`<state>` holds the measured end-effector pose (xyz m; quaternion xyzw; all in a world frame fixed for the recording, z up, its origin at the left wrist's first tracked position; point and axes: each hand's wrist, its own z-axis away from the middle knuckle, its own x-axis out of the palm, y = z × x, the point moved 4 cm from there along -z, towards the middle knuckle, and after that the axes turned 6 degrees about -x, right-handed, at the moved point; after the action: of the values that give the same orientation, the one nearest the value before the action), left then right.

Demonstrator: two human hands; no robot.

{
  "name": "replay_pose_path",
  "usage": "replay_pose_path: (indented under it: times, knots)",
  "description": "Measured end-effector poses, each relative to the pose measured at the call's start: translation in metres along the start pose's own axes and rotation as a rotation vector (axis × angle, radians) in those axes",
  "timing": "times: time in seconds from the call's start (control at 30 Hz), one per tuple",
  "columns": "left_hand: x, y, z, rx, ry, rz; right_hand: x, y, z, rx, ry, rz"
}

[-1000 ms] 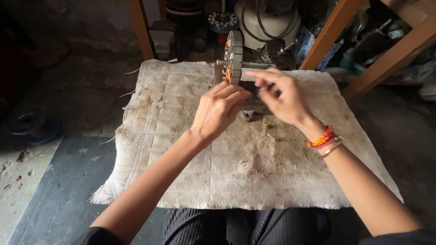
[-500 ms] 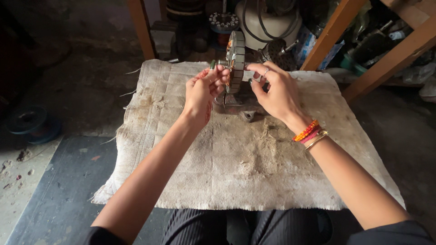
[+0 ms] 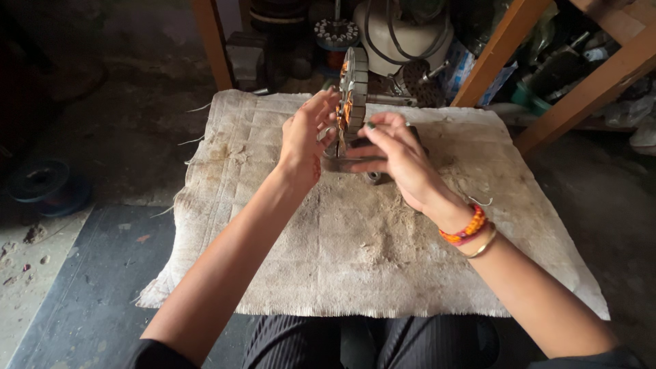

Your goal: The person sits at a workbench where a motor armature is clamped in a metal fixture. They pick up small green rectangular pieces one at a time and press each into a slot around the armature, working around the rotor and occasionally steadying the fixture with the other hand.

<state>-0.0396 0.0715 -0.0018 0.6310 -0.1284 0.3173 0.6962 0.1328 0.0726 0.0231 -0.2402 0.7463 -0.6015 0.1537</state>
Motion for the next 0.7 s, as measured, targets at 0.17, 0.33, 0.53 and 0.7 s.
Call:
replay_pose_path:
  times: [0.17,0.33,0.53,0.7]
  knots:
    - [0.012,0.008,0.002,0.088,0.138,-0.195,0.009,-0.016,0.01,0.22,-0.136,-0.15]
    - [0.015,0.017,-0.002,0.22,0.238,-0.312,-0.02,-0.036,-0.016,-0.171,0.113,0.242]
    - [0.011,0.02,0.004,0.215,0.353,-0.45,-0.056,-0.022,-0.038,-0.23,0.225,0.368]
    - [0.009,0.019,0.007,0.238,0.363,-0.477,-0.069,-0.002,-0.038,-0.279,0.214,0.511]
